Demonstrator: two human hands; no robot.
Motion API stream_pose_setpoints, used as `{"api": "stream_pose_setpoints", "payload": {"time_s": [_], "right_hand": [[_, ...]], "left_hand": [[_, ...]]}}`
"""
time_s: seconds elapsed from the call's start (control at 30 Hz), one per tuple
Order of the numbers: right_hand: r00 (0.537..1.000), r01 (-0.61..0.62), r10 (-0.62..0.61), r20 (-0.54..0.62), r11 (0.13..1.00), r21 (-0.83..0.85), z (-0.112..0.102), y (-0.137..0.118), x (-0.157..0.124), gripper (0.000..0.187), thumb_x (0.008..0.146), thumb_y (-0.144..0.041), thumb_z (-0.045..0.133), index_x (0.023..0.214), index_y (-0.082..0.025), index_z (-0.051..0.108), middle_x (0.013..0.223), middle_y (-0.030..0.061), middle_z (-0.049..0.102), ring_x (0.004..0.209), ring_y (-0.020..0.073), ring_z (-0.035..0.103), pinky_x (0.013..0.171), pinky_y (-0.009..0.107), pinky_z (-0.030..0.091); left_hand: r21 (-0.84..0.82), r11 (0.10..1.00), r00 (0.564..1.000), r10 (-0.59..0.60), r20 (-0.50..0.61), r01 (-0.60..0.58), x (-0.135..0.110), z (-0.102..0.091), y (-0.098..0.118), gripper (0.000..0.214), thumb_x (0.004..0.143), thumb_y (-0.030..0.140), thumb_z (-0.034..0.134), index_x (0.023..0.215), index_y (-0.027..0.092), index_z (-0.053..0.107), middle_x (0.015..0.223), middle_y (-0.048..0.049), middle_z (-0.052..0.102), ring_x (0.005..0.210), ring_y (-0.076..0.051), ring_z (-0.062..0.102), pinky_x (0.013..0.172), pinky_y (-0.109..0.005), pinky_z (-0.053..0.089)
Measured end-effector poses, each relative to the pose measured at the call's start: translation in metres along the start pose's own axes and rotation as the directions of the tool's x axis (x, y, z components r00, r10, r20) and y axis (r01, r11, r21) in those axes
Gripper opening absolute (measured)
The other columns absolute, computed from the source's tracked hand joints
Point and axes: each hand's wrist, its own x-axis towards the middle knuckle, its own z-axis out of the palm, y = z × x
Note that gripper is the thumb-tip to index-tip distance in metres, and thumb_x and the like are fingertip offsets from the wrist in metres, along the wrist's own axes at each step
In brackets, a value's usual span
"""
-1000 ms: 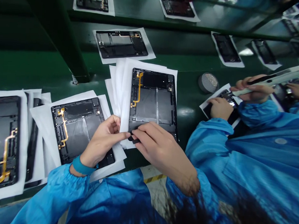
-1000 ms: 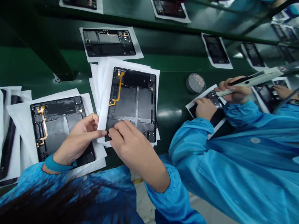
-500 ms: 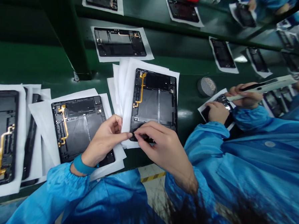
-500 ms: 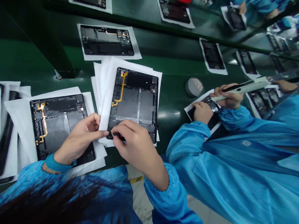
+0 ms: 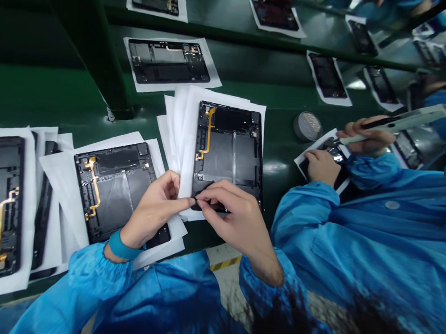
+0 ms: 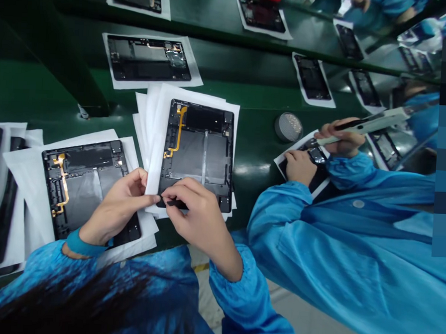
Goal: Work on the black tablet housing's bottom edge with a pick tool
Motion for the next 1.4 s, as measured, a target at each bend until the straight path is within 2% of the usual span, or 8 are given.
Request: {"api": "stream_pose_setpoints", "payload": {"time_s": [0.37, 0.53, 0.9, 1.4], "right_hand": [[1.0, 0.005, -0.005, 0.002, 1.0, 0.027, -0.0011, 0.0026, -0.0017, 0.019, 0.084, -0.007, 0.059, 0.089, -0.021, 0.07, 0.088, 0.0029, 0.069, 0.079, 0.0134, 0.066, 0.067, 0.026, 0.055], [1.0, -0.012, 0.012, -0.001, 0.999, 0.033, -0.0006, 0.0027, -0.0032, 0.019, 0.084, -0.006, 0.058, 0.089, -0.021, 0.069, 0.088, 0.0018, 0.068, 0.08, 0.0127, 0.065, 0.07, 0.026, 0.054], [1.0, 0.013, -0.013, -0.015, 1.0, 0.021, 0.0009, 0.0046, -0.0047, 0.019, 0.084, -0.007, 0.057, 0.089, -0.021, 0.068, 0.088, 0.0026, 0.068, 0.082, 0.0151, 0.066, 0.073, 0.03, 0.056], [0.999, -0.033, 0.032, 0.04, 0.999, 0.035, -0.0024, 0.0018, 0.0001, 0.012, 0.087, -0.012, 0.06, 0.087, -0.021, 0.067, 0.085, 0.001, 0.066, 0.075, 0.012, 0.062, 0.068, 0.026, 0.052]], "left_hand": [[-0.019, 1.0, 1.0, -0.019, 0.003, 0.02, 0.001, 0.0016, 0.0022, 0.044, 0.055, 0.023, 0.084, 0.074, 0.016, 0.045, 0.066, 0.0117, 0.052, 0.065, -0.005, 0.052, 0.062, -0.021, 0.036], [-0.006, 1.0, 1.0, -0.02, -0.003, 0.02, 0.0016, 0.0015, 0.0008, 0.043, 0.056, 0.024, 0.083, 0.074, 0.016, 0.045, 0.067, 0.0135, 0.054, 0.064, -0.004, 0.054, 0.063, -0.02, 0.037], [0.003, 1.0, 1.0, -0.015, -0.012, 0.015, 0.0015, 0.0036, 0.0023, 0.039, 0.057, 0.024, 0.081, 0.074, 0.016, 0.046, 0.066, 0.0116, 0.054, 0.063, -0.005, 0.055, 0.06, -0.02, 0.037], [-0.023, 1.0, 1.0, -0.018, 0.001, 0.018, 0.0014, 0.0048, 0.0042, 0.041, 0.058, 0.025, 0.081, 0.074, 0.015, 0.045, 0.066, 0.0109, 0.055, 0.064, -0.004, 0.053, 0.06, -0.021, 0.038]]}}
